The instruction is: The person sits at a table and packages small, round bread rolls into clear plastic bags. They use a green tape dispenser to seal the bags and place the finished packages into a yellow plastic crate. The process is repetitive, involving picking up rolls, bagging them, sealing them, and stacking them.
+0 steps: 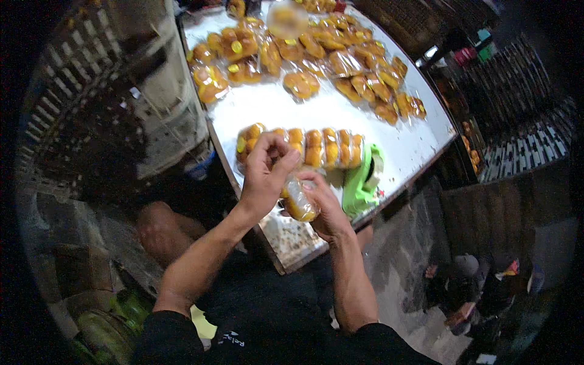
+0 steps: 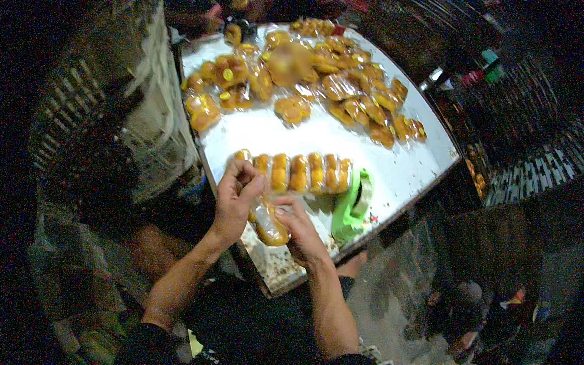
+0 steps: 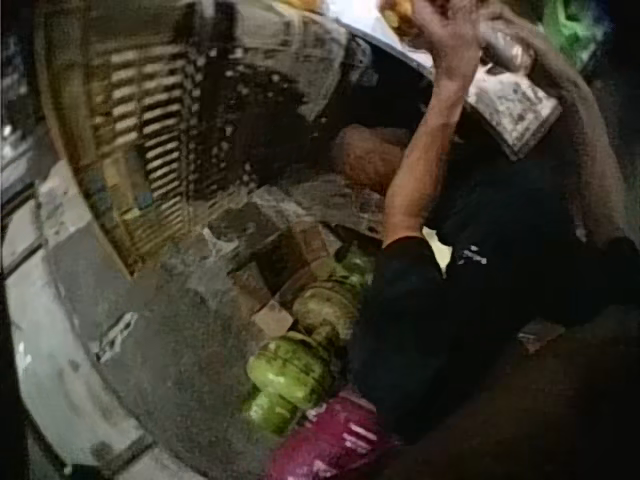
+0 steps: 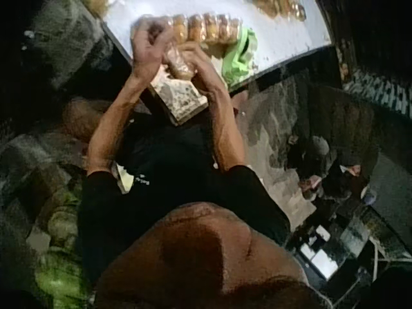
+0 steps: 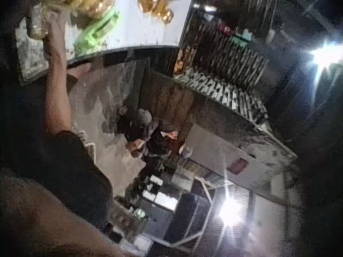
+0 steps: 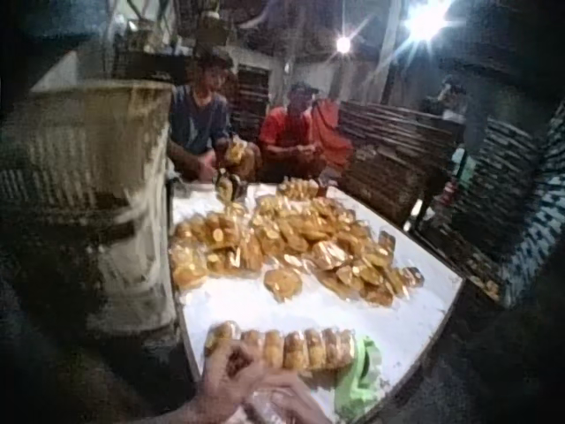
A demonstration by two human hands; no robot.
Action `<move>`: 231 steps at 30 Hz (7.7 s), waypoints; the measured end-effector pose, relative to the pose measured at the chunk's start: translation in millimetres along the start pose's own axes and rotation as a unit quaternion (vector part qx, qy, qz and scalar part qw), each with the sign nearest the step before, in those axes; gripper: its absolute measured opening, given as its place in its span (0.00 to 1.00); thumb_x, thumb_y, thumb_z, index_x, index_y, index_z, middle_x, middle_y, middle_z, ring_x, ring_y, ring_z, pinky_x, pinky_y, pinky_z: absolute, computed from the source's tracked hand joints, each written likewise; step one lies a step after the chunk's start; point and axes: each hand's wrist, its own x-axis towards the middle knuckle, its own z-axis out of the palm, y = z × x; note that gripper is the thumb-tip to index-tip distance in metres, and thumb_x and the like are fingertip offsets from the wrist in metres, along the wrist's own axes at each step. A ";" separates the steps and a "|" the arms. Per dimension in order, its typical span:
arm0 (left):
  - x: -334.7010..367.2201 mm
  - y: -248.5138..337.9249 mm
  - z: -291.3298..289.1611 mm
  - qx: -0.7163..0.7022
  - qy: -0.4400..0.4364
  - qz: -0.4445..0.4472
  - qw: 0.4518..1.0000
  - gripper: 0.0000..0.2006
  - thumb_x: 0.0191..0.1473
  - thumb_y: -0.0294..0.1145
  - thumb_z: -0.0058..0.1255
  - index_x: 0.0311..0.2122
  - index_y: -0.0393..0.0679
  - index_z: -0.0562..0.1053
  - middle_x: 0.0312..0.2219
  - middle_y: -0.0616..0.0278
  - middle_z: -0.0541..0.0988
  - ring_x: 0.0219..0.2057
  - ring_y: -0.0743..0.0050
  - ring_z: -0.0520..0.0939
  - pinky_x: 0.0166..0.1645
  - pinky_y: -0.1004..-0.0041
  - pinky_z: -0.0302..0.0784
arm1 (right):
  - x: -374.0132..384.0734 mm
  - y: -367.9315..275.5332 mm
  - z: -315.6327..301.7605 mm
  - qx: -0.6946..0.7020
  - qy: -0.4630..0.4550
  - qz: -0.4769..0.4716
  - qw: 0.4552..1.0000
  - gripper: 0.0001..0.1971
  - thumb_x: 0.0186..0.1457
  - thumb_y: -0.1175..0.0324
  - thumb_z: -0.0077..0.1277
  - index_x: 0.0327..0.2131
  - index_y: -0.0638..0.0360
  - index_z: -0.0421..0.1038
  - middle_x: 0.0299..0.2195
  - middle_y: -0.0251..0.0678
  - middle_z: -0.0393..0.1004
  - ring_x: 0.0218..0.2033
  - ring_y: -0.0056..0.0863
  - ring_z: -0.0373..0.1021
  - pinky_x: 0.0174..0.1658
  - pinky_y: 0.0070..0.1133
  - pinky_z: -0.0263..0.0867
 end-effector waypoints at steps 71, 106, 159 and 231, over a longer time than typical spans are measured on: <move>301.7 436.8 -317.4 0.752 -0.065 -0.114 0.646 0.43 0.51 0.68 0.44 0.61 0.41 0.58 0.52 0.50 0.67 0.51 0.61 0.68 0.54 0.65 0.66 | 157.2 -168.1 -2.1 -0.357 0.141 -0.312 0.869 0.16 0.57 0.61 0.51 0.40 0.65 0.68 0.31 0.36 0.73 0.31 0.21 0.70 0.35 0.21 0.68; 126.7 5.3 -58.8 0.427 -0.059 -0.030 0.902 0.28 0.53 0.41 0.56 0.54 0.34 0.64 0.43 0.46 0.76 0.44 0.59 0.78 0.49 0.66 0.72 | 317.5 -89.7 -56.5 -0.414 0.423 -0.129 0.796 0.44 0.40 0.53 0.63 0.54 0.60 0.47 0.45 0.54 0.70 0.47 0.49 0.69 0.50 0.37 0.65; 27.3 38.7 -2.9 0.165 -0.067 0.035 0.983 0.13 0.59 0.32 0.49 0.38 0.30 0.74 0.27 0.56 0.81 0.32 0.70 0.83 0.36 0.74 0.78 | 33.4 -58.2 46.7 -0.251 0.224 -0.448 0.828 0.10 0.61 0.70 0.45 0.44 0.64 0.63 0.42 0.44 0.74 0.41 0.26 0.68 0.44 0.22 0.64; 15.3 -44.2 32.6 0.133 -0.005 -0.028 0.991 0.09 0.53 0.24 0.50 0.30 0.40 0.61 0.25 0.67 0.65 0.29 0.80 0.66 0.35 0.76 0.67 | 16.4 7.8 1.4 -0.185 0.331 -0.322 0.868 0.05 0.55 0.71 0.51 0.34 0.61 0.70 0.36 0.33 0.69 0.41 0.24 0.64 0.48 0.25 0.61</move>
